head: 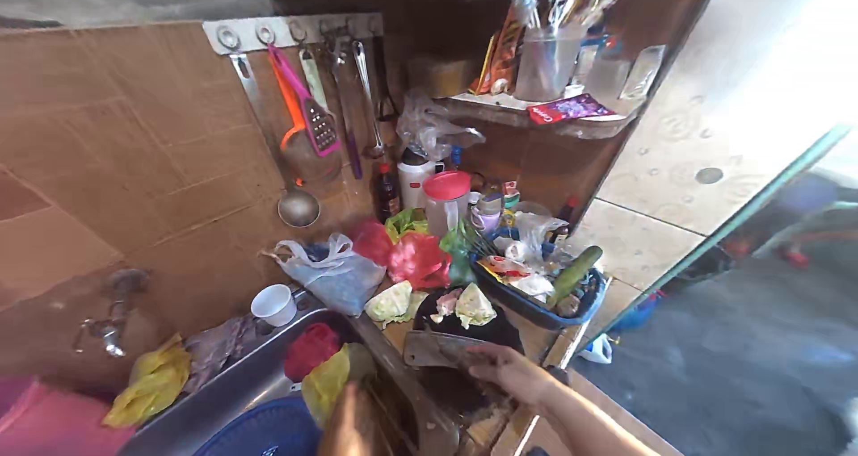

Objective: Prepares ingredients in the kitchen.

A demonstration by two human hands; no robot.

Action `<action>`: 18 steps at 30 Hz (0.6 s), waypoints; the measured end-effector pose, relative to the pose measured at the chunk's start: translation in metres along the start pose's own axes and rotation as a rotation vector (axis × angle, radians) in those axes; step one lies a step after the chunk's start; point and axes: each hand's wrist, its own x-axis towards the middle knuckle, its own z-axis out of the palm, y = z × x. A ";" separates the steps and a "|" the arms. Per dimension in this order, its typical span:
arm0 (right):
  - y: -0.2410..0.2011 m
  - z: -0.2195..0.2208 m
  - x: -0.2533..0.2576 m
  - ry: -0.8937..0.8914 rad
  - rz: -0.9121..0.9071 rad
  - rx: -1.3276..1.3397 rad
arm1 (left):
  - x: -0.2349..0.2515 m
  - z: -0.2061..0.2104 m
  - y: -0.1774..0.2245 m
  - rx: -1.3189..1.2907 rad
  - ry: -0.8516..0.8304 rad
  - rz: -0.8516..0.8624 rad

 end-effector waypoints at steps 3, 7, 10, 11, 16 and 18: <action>0.016 -0.052 0.025 0.110 -0.055 -0.400 | 0.035 -0.060 0.043 0.105 0.286 0.378; 0.041 -0.086 0.063 0.124 -0.112 -0.722 | 0.072 -0.132 0.126 0.272 0.713 0.807; 0.048 -0.074 0.071 0.344 -0.225 -0.912 | 0.081 -0.168 0.180 0.452 0.921 0.869; 0.048 -0.066 0.071 0.477 -0.375 -0.904 | 0.095 -0.183 0.192 0.506 0.992 0.883; -0.007 0.010 0.083 0.671 -0.831 -0.814 | 0.177 -0.233 0.210 0.850 1.114 1.045; -0.036 0.051 0.099 0.547 -0.926 -0.798 | 0.196 -0.214 0.211 0.973 1.039 1.125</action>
